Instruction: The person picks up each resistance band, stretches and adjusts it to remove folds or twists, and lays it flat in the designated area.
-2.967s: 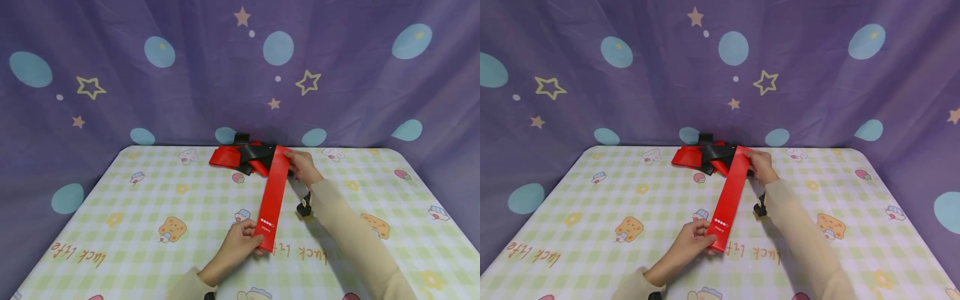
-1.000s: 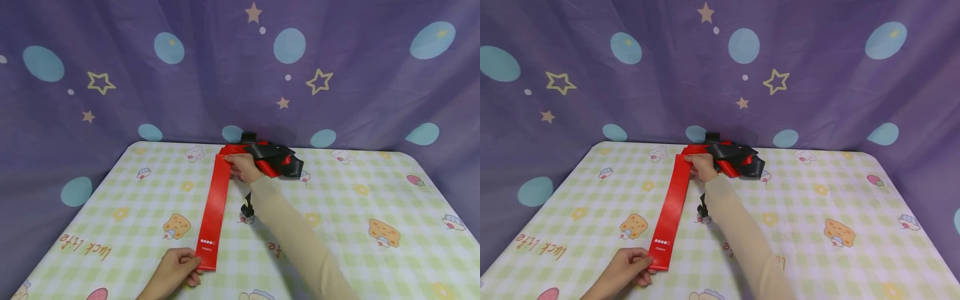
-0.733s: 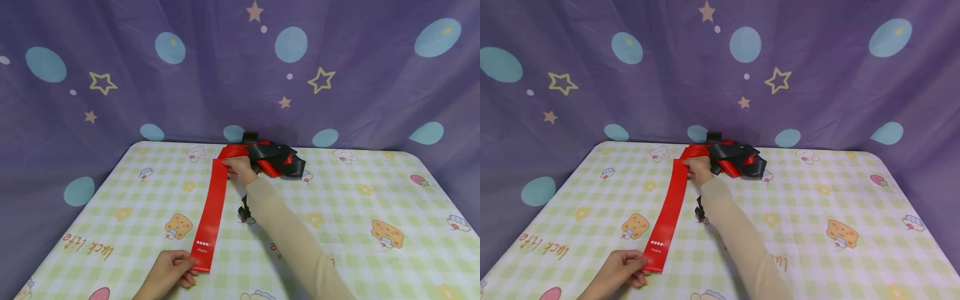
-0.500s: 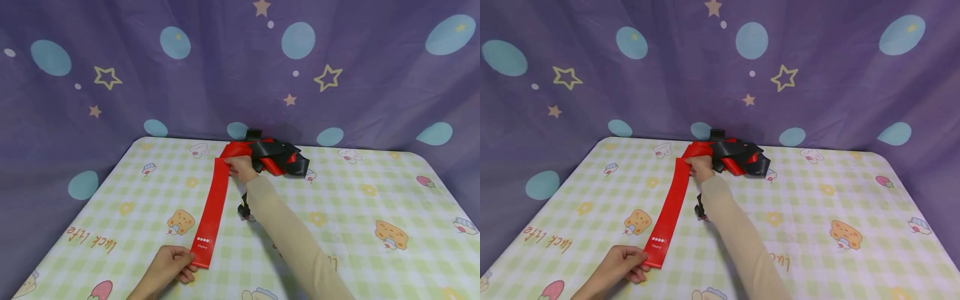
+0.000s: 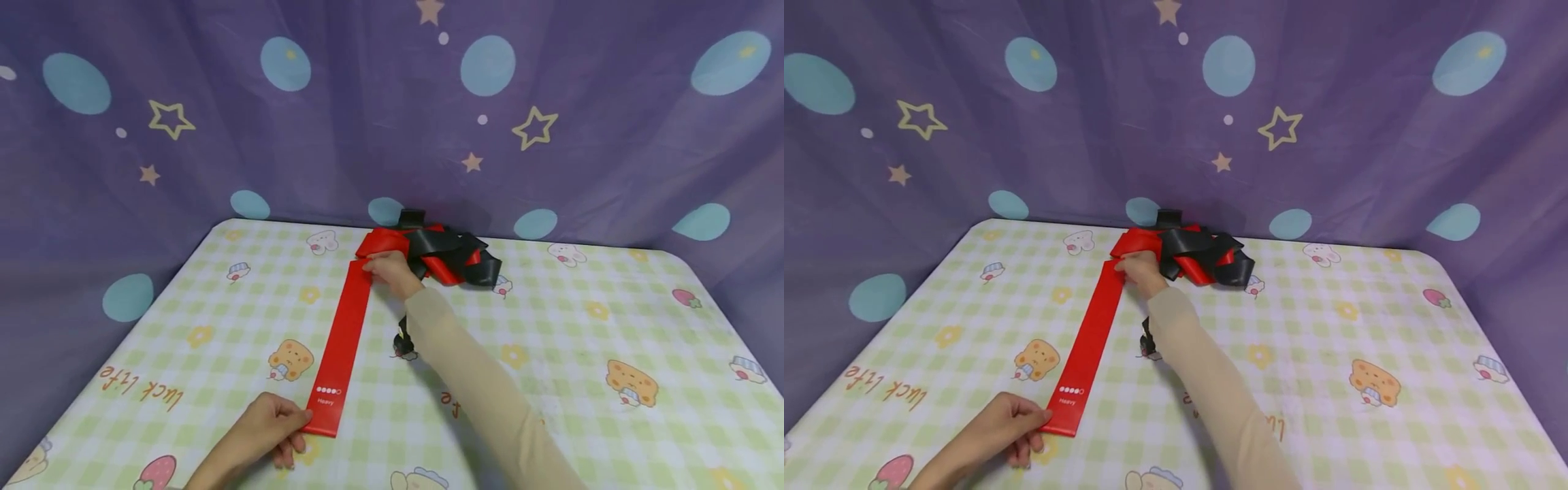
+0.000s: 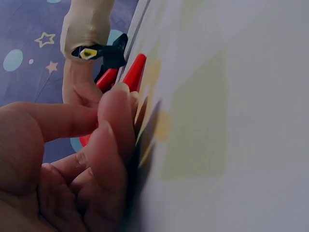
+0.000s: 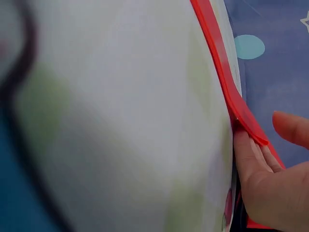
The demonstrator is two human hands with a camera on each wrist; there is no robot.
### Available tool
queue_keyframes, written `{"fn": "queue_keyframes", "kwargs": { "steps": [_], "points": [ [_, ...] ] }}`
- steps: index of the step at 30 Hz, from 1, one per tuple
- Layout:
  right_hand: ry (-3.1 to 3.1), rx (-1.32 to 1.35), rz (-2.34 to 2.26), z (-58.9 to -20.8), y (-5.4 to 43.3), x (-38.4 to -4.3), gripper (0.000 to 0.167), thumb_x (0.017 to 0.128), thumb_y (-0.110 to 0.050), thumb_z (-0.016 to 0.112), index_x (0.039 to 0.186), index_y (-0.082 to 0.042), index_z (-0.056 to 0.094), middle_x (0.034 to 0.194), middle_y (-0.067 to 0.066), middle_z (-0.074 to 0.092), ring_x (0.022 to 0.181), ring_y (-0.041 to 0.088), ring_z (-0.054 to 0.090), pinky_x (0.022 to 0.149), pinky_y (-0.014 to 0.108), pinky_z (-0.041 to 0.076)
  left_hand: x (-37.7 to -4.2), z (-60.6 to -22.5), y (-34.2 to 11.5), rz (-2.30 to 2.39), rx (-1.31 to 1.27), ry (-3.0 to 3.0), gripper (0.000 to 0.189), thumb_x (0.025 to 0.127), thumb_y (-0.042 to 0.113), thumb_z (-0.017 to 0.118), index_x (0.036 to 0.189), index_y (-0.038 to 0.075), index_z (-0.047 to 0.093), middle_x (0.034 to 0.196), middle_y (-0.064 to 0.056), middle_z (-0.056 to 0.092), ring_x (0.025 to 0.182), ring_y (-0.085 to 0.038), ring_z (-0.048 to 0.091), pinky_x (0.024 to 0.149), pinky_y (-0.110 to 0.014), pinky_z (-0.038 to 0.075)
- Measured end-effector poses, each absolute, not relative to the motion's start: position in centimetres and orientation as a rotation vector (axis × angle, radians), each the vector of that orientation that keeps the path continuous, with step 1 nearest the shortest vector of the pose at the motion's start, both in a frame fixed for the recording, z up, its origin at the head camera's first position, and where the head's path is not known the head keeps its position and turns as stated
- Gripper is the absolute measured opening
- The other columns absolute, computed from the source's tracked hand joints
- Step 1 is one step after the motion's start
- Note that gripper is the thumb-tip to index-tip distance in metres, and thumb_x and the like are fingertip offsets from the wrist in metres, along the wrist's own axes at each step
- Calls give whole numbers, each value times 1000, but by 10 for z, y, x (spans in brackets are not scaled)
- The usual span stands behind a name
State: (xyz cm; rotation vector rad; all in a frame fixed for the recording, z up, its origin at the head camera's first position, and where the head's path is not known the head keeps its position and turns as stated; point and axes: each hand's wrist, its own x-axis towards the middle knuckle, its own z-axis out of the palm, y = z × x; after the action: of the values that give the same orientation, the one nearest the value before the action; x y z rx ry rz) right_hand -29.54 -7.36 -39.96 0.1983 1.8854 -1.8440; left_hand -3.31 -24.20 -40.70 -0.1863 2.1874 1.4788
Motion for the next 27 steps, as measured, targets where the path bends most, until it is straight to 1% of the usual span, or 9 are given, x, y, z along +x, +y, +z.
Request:
{"fn": "queue_keyframes", "kwargs": {
  "steps": [5,10,12,15,17,20,22,24,27],
  "points": [
    [1989,134,-1832,-399,-65,-296,30,86,-3,64,116,0,63,118,12,61,85,17,61,92,33,52,-37,-407,-240,1393,-131,2230,34,92,27,59,72,1,65,56,-1,62,39,-4,52,41,-18,42],
    [2041,77,-1782,-398,-63,-291,32,87,-7,63,118,-1,63,122,12,60,92,19,61,91,32,52,-37,-405,-238,1276,-141,2287,36,91,29,60,64,5,60,48,2,55,35,-4,48,39,-17,40],
    [2041,90,-1792,-397,-62,-290,31,86,-7,63,117,-2,63,121,11,60,94,20,62,88,30,52,-38,-404,-237,1226,-145,2321,36,90,29,61,61,7,58,45,4,52,34,-4,47,38,-17,39],
    [2079,128,-1767,-398,-62,-288,29,85,-9,63,113,-5,65,108,7,65,87,19,61,73,26,51,-37,-403,-236,1145,-159,2383,38,89,30,62,58,10,54,42,5,48,32,-3,43,37,-16,35],
    [2112,145,-1732,-398,-60,-288,28,83,-11,63,111,-8,65,96,3,66,78,18,58,59,25,44,-36,-403,-234,1083,-195,2424,39,88,31,63,56,11,52,40,6,46,31,-3,41,37,-15,33],
    [2130,151,-1700,-399,-55,-289,29,82,-10,62,111,-10,64,80,0,61,66,17,51,49,25,34,-34,-403,-231,992,-265,2480,39,87,31,65,56,11,50,39,5,45,32,-5,40,38,-16,29],
    [2128,137,-1718,-398,-52,-290,30,81,-8,61,111,-7,64,75,0,58,62,17,48,47,25,35,-33,-403,-228,939,-318,2514,38,86,30,66,58,11,51,40,3,45,34,-7,42,40,-18,28],
    [2143,116,-1744,-396,-47,-291,28,81,-6,61,109,-5,64,75,2,60,62,18,49,48,26,40,-33,-402,-225,896,-353,2550,35,86,29,67,60,11,51,42,2,46,36,-10,43,41,-20,28],
    [2180,112,-1827,-393,-42,-294,22,83,-5,62,103,0,65,83,12,68,72,28,64,61,30,55,-36,-400,-222,813,-392,2614,33,85,28,68,61,11,52,46,0,48,40,-12,45,43,-22,28]
  ]
}}
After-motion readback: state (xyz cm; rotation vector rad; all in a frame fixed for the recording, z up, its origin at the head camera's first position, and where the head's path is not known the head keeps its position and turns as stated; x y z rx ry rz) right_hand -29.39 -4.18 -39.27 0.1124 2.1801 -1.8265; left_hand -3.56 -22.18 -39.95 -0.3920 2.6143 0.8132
